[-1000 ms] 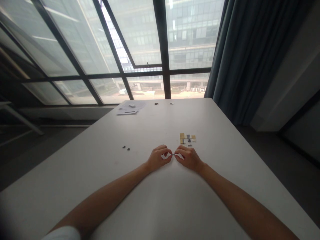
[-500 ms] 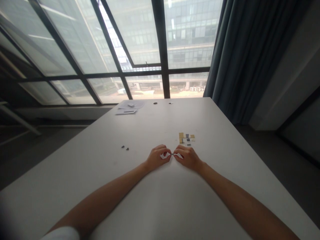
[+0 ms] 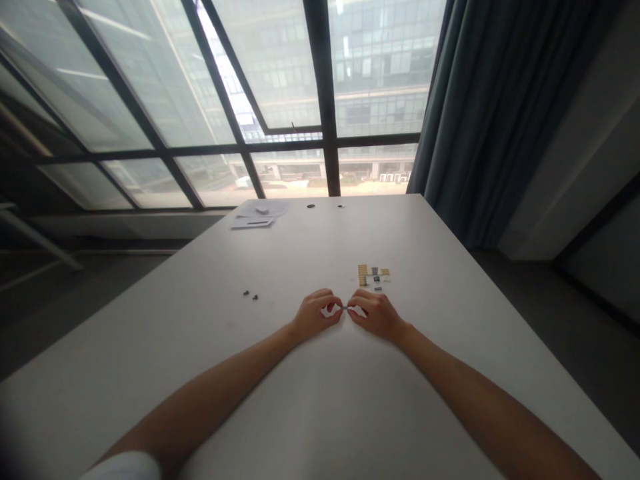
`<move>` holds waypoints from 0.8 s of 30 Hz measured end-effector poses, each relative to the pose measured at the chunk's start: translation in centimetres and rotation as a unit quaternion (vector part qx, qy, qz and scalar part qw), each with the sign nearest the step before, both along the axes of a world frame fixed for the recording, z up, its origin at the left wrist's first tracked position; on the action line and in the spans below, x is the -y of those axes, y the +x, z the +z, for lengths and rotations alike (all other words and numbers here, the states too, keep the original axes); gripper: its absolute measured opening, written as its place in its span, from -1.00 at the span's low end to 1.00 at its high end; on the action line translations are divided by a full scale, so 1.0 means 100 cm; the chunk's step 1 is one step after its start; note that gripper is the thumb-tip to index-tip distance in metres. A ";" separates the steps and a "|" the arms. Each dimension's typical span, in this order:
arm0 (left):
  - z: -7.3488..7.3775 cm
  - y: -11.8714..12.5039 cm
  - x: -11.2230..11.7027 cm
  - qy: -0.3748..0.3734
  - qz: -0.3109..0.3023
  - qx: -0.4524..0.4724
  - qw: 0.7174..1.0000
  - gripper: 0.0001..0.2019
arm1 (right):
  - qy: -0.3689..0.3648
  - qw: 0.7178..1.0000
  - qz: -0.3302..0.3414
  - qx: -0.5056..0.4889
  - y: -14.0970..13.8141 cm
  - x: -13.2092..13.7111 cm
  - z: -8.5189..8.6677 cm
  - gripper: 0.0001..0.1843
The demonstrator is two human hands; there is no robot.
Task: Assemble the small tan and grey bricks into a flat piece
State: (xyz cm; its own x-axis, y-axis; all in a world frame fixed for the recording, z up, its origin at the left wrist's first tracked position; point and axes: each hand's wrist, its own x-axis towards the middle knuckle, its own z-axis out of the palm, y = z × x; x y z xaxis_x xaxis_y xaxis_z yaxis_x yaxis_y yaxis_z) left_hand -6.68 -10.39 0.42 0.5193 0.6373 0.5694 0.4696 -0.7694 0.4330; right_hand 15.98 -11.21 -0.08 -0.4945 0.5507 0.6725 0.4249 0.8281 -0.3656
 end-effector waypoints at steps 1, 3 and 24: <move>0.000 0.000 0.000 0.000 0.000 0.000 1.000 -0.93 | 0.001 1.000 -0.003 0.000 0.000 0.000 0.000 -0.95; 0.001 0.000 0.000 0.000 0.002 -0.001 1.000 -0.93 | 0.004 1.000 -0.009 -0.001 0.000 0.000 0.000 -0.95; 0.000 0.000 -0.001 0.006 -0.002 0.003 1.000 -0.93 | 0.008 1.000 0.000 -0.006 -0.002 0.001 0.002 -0.92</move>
State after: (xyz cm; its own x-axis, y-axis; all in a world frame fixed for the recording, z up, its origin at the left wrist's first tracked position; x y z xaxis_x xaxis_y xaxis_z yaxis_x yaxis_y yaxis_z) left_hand -6.69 -10.30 0.45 0.5190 0.6283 0.5796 0.4634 -0.7765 0.4269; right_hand 15.81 -11.32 0.16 -0.4859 0.5403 0.6870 0.4205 0.8336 -0.3582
